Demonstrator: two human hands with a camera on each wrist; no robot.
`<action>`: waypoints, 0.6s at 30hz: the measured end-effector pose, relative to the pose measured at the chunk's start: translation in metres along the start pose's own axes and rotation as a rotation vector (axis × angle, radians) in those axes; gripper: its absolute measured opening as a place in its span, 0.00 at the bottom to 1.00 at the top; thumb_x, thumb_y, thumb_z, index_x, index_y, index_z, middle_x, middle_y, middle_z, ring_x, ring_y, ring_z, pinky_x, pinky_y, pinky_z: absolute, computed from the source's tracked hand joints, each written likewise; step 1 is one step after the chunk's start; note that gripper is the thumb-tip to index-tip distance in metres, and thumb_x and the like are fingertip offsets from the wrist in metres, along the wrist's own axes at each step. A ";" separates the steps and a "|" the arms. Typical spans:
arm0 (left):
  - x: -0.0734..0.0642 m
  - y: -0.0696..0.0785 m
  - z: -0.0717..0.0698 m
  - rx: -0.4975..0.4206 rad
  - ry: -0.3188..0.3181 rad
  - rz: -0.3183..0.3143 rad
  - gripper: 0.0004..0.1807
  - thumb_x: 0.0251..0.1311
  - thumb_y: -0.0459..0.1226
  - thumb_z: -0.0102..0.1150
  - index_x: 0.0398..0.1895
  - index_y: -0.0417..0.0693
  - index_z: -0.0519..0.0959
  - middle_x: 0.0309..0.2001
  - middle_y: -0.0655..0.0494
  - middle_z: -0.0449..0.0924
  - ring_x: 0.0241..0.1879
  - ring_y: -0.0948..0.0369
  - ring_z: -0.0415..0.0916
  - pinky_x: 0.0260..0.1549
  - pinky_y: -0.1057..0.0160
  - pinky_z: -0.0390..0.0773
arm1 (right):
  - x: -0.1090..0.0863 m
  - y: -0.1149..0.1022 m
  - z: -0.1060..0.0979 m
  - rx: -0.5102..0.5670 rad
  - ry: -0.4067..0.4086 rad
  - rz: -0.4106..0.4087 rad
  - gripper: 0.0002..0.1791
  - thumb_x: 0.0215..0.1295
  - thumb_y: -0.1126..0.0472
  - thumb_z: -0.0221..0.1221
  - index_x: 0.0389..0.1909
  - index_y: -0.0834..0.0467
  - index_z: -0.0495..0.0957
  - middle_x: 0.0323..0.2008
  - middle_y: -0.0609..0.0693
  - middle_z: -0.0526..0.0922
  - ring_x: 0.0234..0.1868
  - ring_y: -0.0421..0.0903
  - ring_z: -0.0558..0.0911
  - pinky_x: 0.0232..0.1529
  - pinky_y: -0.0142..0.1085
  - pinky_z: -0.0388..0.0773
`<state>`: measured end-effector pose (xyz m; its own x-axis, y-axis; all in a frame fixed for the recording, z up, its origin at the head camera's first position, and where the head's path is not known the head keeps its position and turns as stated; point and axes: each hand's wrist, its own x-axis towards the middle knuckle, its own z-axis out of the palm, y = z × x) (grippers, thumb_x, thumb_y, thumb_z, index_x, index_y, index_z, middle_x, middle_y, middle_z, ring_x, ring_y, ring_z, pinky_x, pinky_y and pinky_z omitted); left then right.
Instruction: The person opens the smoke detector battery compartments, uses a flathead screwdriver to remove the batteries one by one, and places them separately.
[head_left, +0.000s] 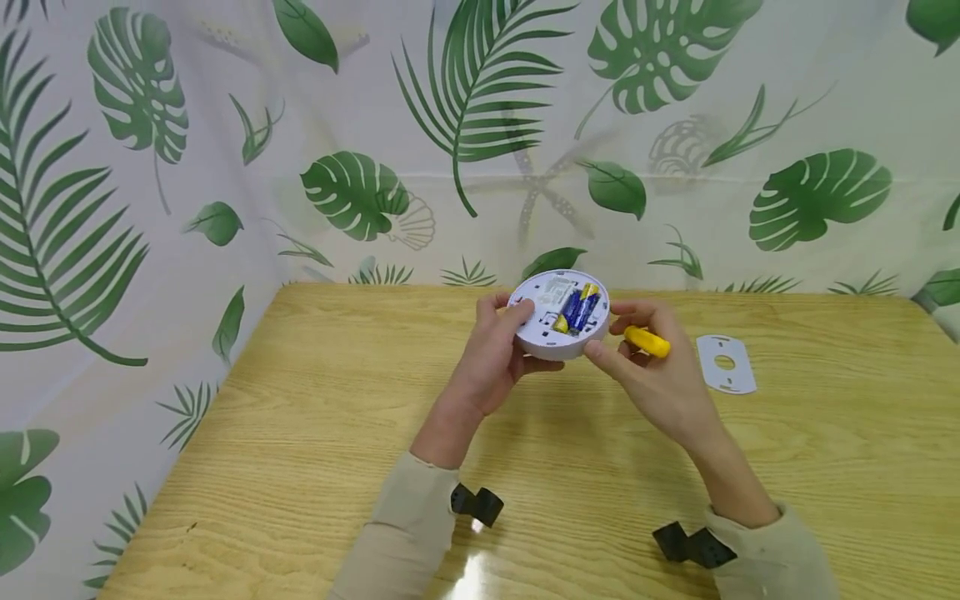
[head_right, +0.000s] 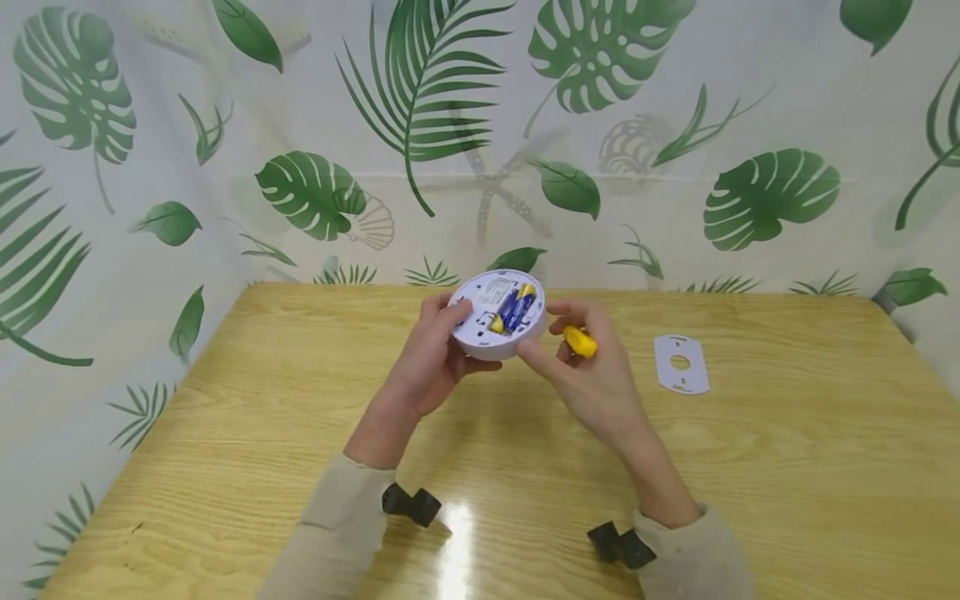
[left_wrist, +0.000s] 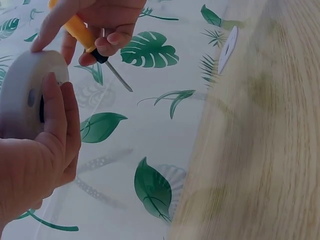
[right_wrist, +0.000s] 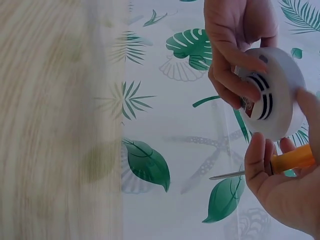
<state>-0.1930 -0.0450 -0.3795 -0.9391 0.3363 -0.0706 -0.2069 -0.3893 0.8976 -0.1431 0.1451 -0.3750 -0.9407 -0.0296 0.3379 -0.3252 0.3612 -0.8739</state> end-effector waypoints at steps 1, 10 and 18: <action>0.000 0.000 0.000 -0.005 0.011 -0.006 0.21 0.75 0.40 0.45 0.61 0.54 0.47 0.57 0.40 0.72 0.36 0.56 0.83 0.35 0.59 0.87 | 0.000 0.000 0.001 0.002 0.008 -0.008 0.24 0.66 0.65 0.64 0.60 0.64 0.70 0.42 0.52 0.72 0.31 0.43 0.72 0.29 0.24 0.75; -0.004 0.001 -0.001 0.058 0.004 0.031 0.34 0.71 0.34 0.54 0.73 0.62 0.52 0.63 0.44 0.67 0.43 0.53 0.82 0.39 0.51 0.87 | -0.003 -0.003 0.007 -0.051 0.029 -0.059 0.21 0.75 0.61 0.55 0.65 0.60 0.74 0.41 0.55 0.77 0.23 0.46 0.76 0.24 0.26 0.79; -0.003 -0.001 -0.002 0.207 -0.039 -0.001 0.36 0.65 0.35 0.61 0.71 0.57 0.53 0.54 0.45 0.72 0.40 0.57 0.79 0.36 0.64 0.86 | 0.004 -0.014 0.008 0.010 0.008 0.045 0.23 0.78 0.53 0.49 0.68 0.57 0.72 0.36 0.54 0.76 0.24 0.45 0.75 0.24 0.27 0.77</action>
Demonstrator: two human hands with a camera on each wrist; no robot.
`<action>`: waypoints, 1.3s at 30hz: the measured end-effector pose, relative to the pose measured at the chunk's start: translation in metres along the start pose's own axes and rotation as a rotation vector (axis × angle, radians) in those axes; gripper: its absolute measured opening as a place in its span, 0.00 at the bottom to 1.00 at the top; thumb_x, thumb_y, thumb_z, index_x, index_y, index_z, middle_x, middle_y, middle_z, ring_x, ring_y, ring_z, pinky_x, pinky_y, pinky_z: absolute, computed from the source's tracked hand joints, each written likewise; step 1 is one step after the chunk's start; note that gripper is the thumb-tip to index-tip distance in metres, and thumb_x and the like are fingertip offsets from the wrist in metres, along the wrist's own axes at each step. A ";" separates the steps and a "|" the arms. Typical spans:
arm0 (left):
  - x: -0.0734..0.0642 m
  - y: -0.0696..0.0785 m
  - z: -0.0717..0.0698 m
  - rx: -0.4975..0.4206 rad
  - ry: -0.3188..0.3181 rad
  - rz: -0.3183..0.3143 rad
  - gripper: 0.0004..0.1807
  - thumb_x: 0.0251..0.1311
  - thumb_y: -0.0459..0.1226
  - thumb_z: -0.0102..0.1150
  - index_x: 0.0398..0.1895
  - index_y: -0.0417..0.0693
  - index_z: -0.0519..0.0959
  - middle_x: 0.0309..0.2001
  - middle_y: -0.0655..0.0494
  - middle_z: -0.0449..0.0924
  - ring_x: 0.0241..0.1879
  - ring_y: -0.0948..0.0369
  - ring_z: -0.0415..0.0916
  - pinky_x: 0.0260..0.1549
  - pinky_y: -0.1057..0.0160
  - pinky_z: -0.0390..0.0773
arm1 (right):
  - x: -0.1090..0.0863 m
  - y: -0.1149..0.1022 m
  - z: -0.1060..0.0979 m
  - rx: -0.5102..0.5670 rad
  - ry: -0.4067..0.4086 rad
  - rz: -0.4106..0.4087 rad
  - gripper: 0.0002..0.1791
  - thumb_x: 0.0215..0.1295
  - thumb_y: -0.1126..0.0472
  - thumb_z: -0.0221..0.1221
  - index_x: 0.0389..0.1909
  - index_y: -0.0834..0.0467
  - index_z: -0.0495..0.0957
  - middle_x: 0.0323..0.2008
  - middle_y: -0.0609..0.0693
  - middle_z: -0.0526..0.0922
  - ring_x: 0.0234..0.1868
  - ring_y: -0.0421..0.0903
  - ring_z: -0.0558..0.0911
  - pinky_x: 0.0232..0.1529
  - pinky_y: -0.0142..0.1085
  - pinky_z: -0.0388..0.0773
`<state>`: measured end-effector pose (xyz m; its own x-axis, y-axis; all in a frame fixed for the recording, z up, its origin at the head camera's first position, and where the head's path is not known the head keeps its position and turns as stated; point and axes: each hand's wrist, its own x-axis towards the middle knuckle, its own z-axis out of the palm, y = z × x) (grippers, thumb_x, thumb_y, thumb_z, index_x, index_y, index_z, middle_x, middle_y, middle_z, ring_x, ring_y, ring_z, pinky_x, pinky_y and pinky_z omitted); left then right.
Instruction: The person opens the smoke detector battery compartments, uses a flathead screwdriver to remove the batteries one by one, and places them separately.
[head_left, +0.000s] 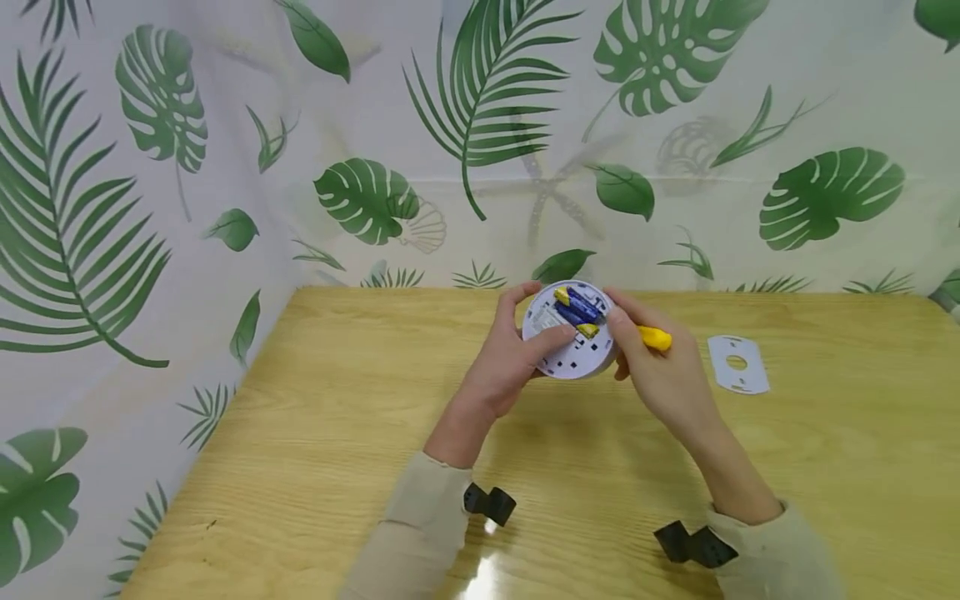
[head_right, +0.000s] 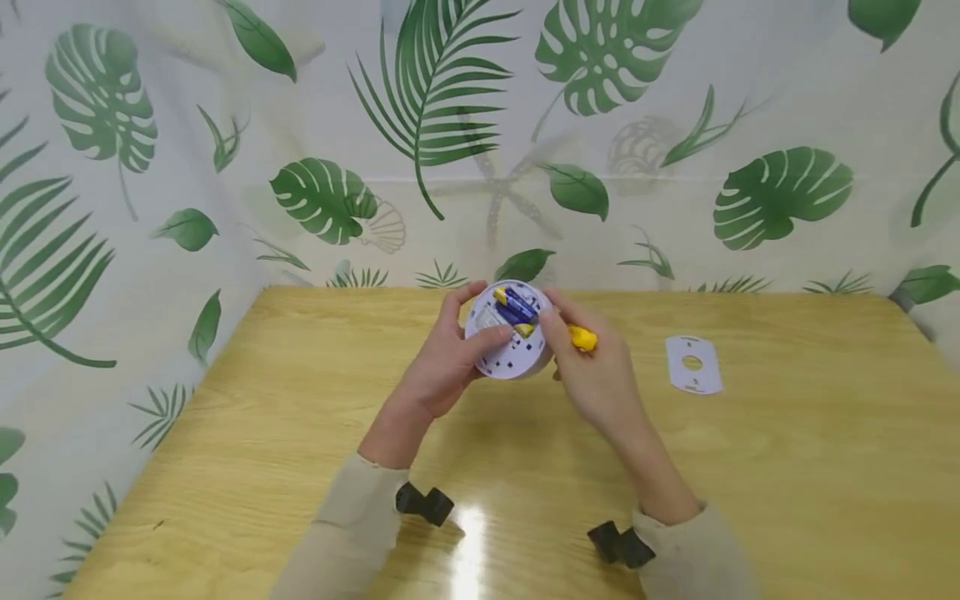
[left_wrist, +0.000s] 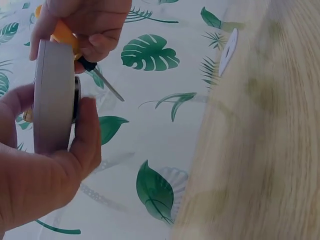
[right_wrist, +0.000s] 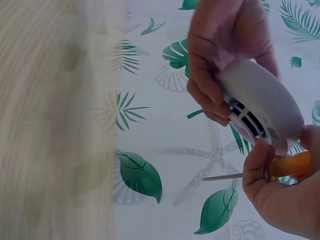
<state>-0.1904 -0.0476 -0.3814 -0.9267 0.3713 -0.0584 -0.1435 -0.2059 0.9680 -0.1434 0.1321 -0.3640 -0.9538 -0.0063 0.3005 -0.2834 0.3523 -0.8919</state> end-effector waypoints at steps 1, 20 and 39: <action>0.000 0.000 0.001 0.009 -0.020 -0.003 0.36 0.65 0.34 0.61 0.72 0.57 0.54 0.54 0.45 0.72 0.40 0.57 0.79 0.35 0.64 0.86 | 0.001 -0.002 -0.001 0.013 0.002 0.027 0.23 0.78 0.51 0.49 0.67 0.57 0.73 0.37 0.55 0.77 0.25 0.45 0.75 0.25 0.27 0.77; -0.005 0.001 0.007 -0.042 -0.054 0.012 0.34 0.64 0.29 0.61 0.70 0.54 0.58 0.55 0.45 0.72 0.37 0.53 0.82 0.29 0.50 0.87 | -0.005 -0.046 0.000 0.583 0.566 -0.224 0.10 0.74 0.61 0.54 0.42 0.65 0.79 0.28 0.57 0.83 0.10 0.43 0.68 0.10 0.24 0.66; -0.013 0.004 0.020 0.080 0.061 0.124 0.27 0.66 0.37 0.62 0.66 0.56 0.66 0.53 0.47 0.74 0.38 0.52 0.83 0.22 0.50 0.86 | 0.001 -0.031 0.016 0.717 0.733 -0.358 0.05 0.68 0.72 0.52 0.42 0.66 0.73 0.18 0.57 0.79 0.08 0.44 0.69 0.07 0.23 0.55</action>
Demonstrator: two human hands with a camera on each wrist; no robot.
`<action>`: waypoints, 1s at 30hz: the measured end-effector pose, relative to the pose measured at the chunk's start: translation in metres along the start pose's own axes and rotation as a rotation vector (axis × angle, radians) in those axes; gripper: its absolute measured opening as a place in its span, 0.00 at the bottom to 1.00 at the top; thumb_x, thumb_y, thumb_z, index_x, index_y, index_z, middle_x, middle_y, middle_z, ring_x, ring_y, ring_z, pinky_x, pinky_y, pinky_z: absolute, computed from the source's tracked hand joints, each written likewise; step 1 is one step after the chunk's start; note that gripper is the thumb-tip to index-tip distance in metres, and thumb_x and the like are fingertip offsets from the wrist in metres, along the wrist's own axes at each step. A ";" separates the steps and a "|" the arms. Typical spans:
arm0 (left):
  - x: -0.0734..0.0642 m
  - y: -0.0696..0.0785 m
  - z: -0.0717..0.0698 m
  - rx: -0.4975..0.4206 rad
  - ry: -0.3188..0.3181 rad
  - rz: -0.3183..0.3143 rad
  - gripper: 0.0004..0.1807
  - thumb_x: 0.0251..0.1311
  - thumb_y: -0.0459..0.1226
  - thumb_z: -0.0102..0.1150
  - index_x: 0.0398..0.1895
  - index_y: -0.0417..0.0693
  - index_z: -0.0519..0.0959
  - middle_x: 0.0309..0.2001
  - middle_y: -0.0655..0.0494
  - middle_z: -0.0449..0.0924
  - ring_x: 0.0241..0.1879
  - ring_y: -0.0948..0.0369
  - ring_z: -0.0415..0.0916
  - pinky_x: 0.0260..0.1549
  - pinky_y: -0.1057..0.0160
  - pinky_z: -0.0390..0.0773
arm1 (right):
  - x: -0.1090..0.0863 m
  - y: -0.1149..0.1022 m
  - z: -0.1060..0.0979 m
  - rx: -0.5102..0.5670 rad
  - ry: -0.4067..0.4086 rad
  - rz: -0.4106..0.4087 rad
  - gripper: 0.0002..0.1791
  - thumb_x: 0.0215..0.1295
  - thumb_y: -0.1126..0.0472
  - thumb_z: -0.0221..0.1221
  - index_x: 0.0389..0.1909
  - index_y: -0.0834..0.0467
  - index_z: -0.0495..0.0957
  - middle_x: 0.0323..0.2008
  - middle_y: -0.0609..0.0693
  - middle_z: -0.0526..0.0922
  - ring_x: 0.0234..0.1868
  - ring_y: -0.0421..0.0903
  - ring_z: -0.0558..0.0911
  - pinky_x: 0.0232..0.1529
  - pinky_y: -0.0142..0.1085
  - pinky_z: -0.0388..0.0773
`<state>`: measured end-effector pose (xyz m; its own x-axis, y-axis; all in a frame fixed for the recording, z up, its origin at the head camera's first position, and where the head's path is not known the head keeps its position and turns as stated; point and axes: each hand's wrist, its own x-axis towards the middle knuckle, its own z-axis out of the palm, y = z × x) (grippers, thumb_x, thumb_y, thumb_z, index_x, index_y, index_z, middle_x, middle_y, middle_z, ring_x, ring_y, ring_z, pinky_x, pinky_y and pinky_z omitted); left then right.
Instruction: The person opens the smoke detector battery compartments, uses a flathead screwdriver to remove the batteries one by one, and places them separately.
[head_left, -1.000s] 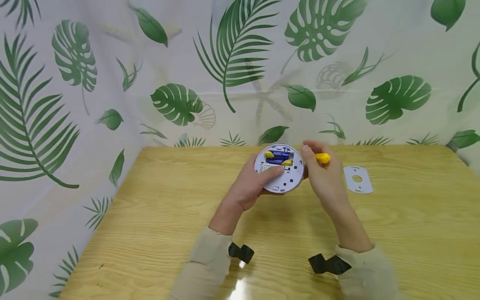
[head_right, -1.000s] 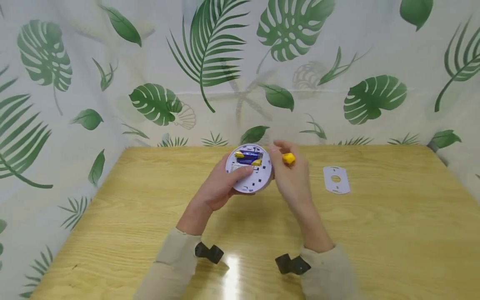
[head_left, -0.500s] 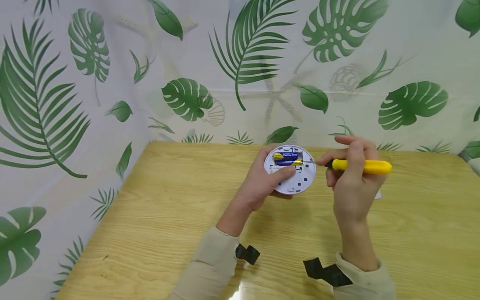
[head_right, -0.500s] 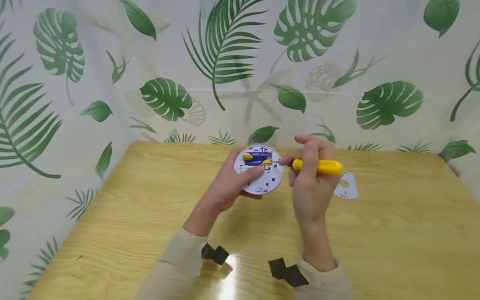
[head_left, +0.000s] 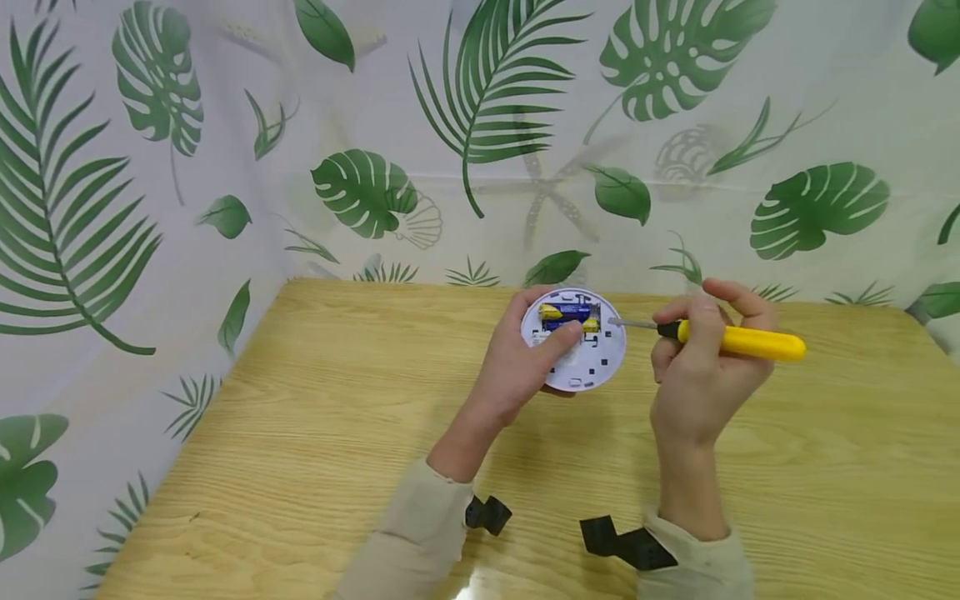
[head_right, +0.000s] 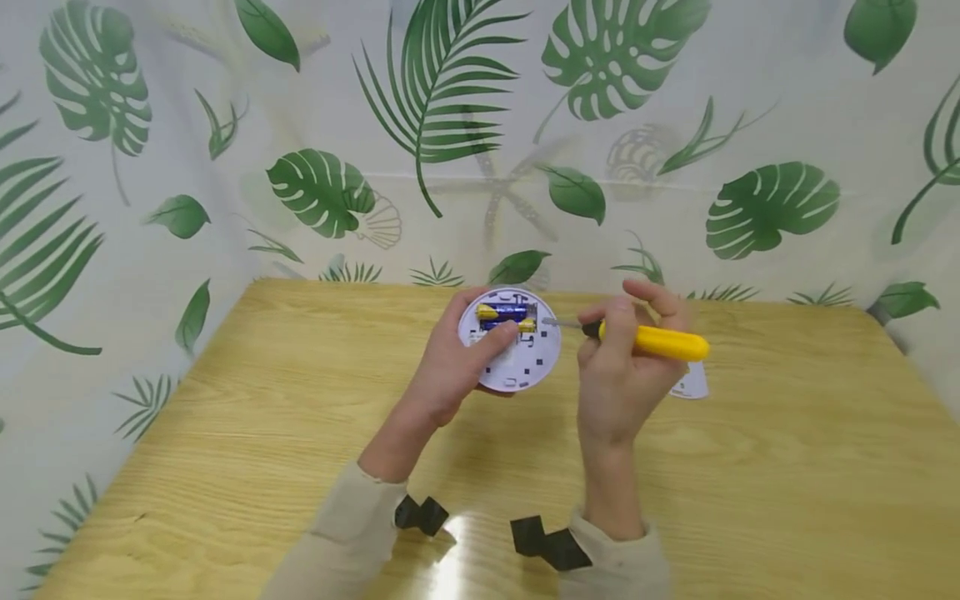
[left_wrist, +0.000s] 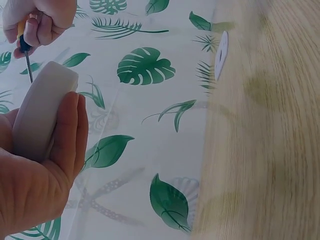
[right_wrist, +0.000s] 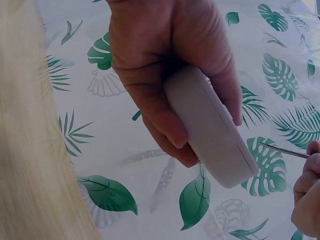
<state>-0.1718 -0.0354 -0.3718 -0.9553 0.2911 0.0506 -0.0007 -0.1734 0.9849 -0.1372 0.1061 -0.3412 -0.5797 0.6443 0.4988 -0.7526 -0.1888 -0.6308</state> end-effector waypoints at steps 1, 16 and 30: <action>0.000 0.000 0.000 0.005 -0.001 0.000 0.27 0.66 0.37 0.62 0.66 0.56 0.66 0.54 0.46 0.74 0.38 0.52 0.83 0.22 0.51 0.86 | -0.001 0.000 -0.001 -0.004 -0.001 -0.005 0.04 0.69 0.71 0.51 0.41 0.67 0.73 0.18 0.57 0.79 0.08 0.43 0.69 0.07 0.24 0.55; -0.005 0.002 0.006 0.046 0.034 0.039 0.25 0.66 0.38 0.63 0.63 0.61 0.67 0.52 0.50 0.75 0.38 0.53 0.83 0.24 0.48 0.86 | -0.010 0.018 -0.002 -0.070 -0.104 -0.254 0.15 0.60 0.71 0.44 0.16 0.76 0.62 0.12 0.49 0.77 0.08 0.38 0.62 0.10 0.24 0.56; -0.010 0.006 0.009 0.181 0.086 0.097 0.26 0.65 0.43 0.64 0.64 0.60 0.67 0.51 0.53 0.78 0.40 0.58 0.82 0.28 0.57 0.87 | -0.021 0.026 0.007 -0.091 0.064 -0.412 0.15 0.56 0.68 0.39 0.14 0.74 0.60 0.12 0.48 0.77 0.09 0.35 0.62 0.11 0.21 0.55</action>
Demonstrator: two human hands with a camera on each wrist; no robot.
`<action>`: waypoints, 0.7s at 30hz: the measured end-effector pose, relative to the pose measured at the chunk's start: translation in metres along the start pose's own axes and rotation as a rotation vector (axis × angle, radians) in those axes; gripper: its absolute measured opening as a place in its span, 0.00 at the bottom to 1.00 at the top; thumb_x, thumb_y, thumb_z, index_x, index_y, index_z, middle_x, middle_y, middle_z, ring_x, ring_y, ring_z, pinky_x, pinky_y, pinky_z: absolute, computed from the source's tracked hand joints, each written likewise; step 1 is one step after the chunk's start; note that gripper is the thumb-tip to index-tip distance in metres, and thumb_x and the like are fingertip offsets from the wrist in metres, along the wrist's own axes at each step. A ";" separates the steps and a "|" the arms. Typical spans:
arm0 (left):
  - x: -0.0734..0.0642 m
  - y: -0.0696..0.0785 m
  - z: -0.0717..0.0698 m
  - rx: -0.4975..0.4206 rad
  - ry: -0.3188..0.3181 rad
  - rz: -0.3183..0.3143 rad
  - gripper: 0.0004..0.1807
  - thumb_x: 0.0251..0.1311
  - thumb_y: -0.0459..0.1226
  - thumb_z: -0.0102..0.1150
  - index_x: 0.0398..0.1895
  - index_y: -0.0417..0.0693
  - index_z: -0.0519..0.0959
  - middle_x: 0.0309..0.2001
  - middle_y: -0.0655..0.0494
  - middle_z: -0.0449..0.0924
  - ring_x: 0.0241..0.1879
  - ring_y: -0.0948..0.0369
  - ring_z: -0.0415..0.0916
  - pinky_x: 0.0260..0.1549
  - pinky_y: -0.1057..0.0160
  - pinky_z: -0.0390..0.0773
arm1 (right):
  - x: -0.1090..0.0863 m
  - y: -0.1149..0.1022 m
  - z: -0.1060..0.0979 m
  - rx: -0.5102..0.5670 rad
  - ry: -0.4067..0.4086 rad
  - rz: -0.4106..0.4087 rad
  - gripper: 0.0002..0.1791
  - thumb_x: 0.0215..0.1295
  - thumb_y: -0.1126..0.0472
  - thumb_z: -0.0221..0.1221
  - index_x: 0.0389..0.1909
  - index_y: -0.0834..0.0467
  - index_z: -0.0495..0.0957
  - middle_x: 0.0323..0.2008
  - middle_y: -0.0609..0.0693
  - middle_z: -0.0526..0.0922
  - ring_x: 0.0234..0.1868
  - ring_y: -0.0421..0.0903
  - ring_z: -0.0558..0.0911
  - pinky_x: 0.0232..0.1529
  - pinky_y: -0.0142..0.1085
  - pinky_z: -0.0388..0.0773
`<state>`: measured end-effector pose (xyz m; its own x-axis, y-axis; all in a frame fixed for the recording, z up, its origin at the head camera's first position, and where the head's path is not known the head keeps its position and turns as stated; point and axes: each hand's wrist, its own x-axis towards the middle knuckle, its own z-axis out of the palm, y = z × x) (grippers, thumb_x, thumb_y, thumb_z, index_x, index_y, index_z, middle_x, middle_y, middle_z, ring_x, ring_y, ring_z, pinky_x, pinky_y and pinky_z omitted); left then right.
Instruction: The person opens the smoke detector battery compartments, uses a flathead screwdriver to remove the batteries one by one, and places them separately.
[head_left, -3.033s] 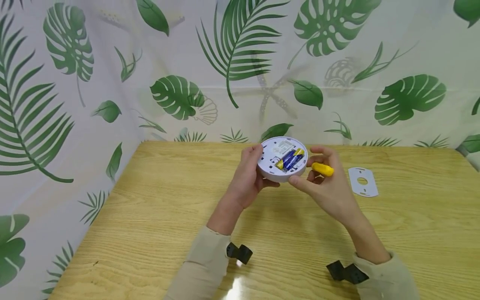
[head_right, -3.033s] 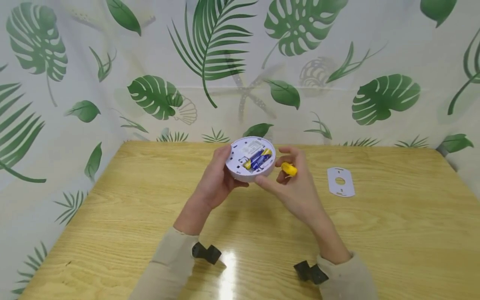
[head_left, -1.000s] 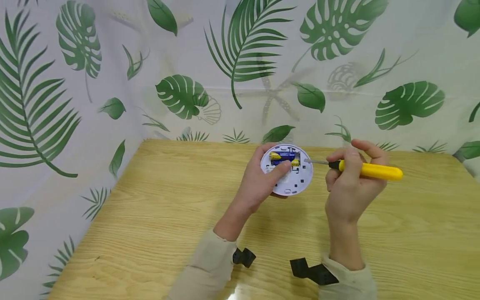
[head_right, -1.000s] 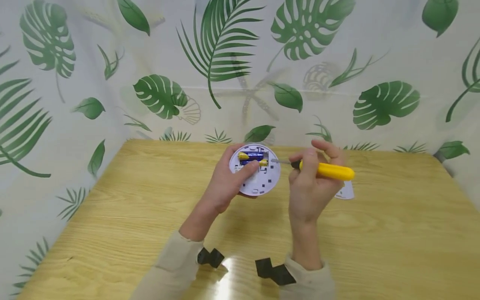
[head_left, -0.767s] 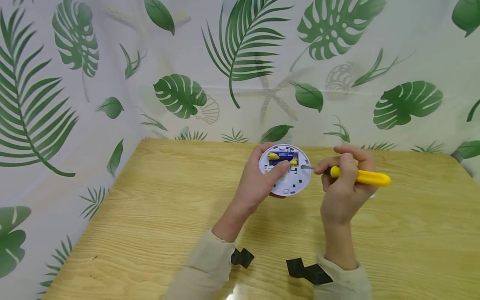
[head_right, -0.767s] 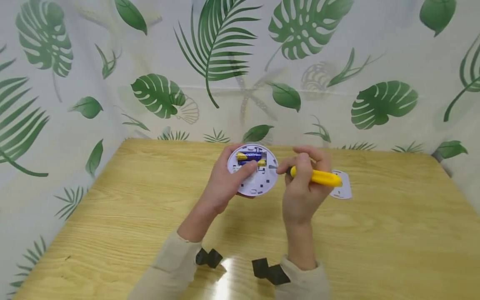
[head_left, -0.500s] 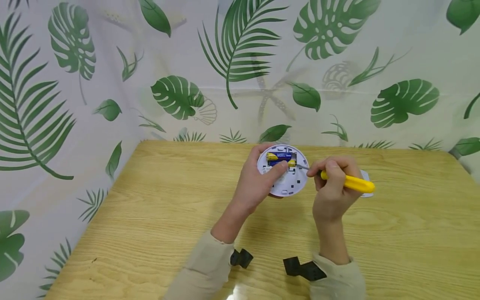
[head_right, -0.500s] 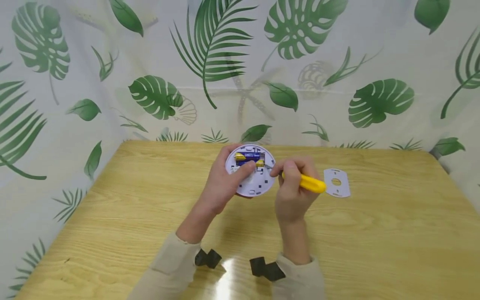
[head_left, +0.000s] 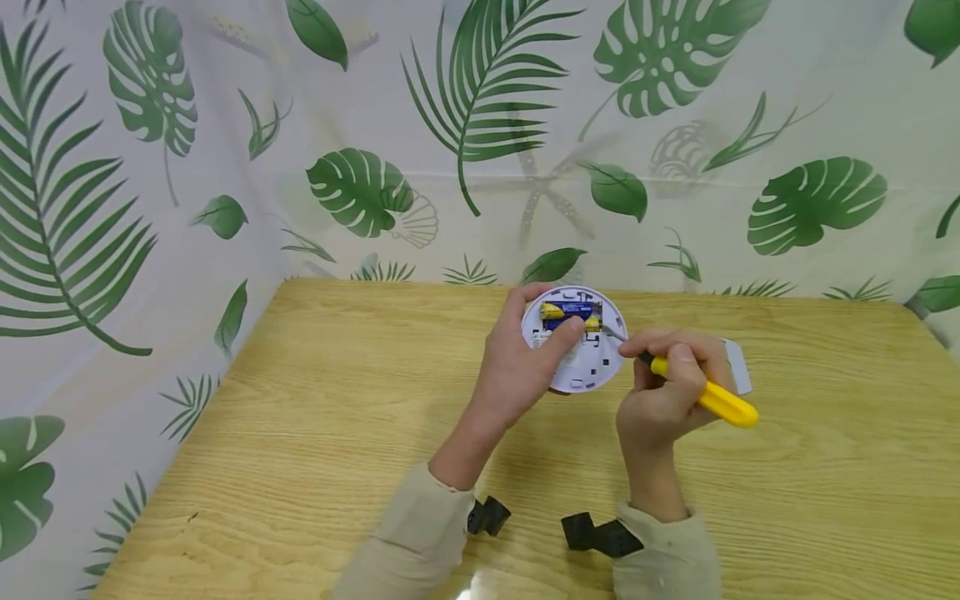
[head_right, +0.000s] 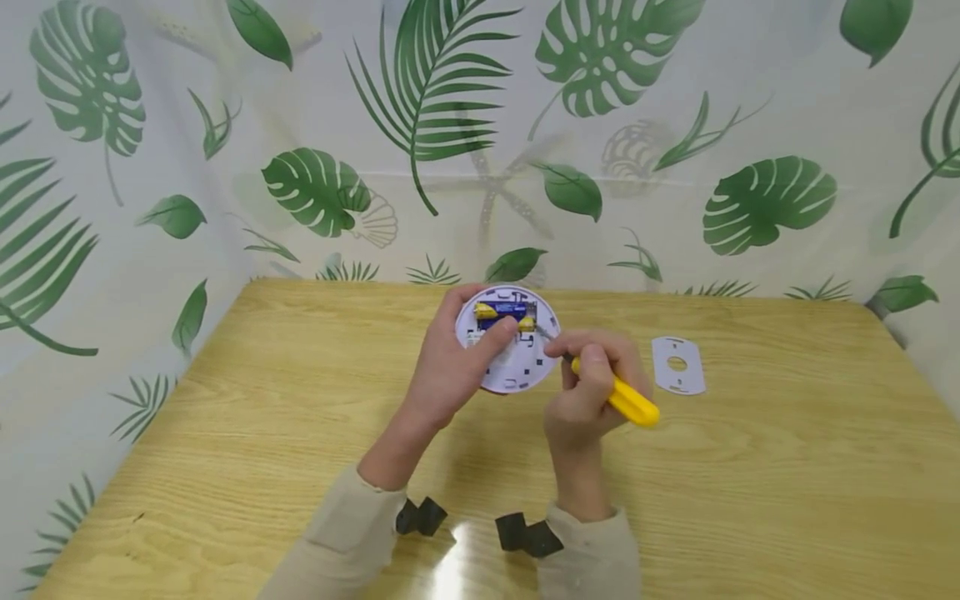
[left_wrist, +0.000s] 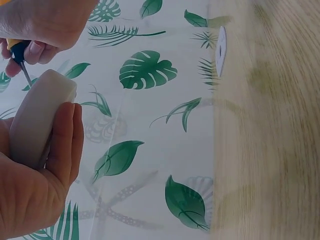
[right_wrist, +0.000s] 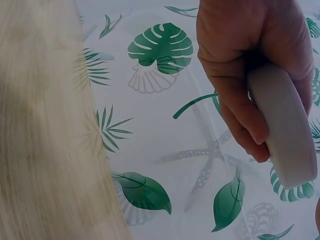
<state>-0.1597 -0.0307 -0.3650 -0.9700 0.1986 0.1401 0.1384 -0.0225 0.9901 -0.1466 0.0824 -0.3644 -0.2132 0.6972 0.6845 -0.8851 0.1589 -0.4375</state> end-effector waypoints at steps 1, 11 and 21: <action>0.000 0.000 0.000 0.009 0.000 0.007 0.26 0.65 0.43 0.64 0.64 0.59 0.68 0.50 0.52 0.78 0.40 0.58 0.82 0.28 0.58 0.87 | 0.000 0.000 0.000 0.002 0.003 0.002 0.15 0.56 0.68 0.39 0.14 0.74 0.60 0.12 0.48 0.77 0.09 0.35 0.63 0.11 0.21 0.54; -0.003 -0.002 0.008 0.075 0.001 0.061 0.22 0.65 0.41 0.64 0.59 0.61 0.69 0.47 0.52 0.80 0.37 0.60 0.82 0.29 0.63 0.86 | 0.000 0.004 -0.003 0.071 0.051 0.059 0.15 0.57 0.67 0.39 0.14 0.71 0.57 0.09 0.48 0.68 0.09 0.37 0.60 0.11 0.23 0.51; -0.004 -0.006 0.013 0.125 0.017 0.054 0.23 0.64 0.41 0.64 0.60 0.60 0.69 0.46 0.51 0.81 0.35 0.62 0.82 0.27 0.65 0.86 | 0.010 0.002 -0.008 0.234 0.214 0.503 0.13 0.61 0.66 0.40 0.17 0.57 0.59 0.08 0.46 0.61 0.09 0.40 0.56 0.09 0.26 0.48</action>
<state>-0.1546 -0.0186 -0.3719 -0.9635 0.1837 0.1946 0.2136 0.0900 0.9728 -0.1478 0.0955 -0.3629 -0.5636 0.7761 0.2828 -0.7697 -0.3691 -0.5209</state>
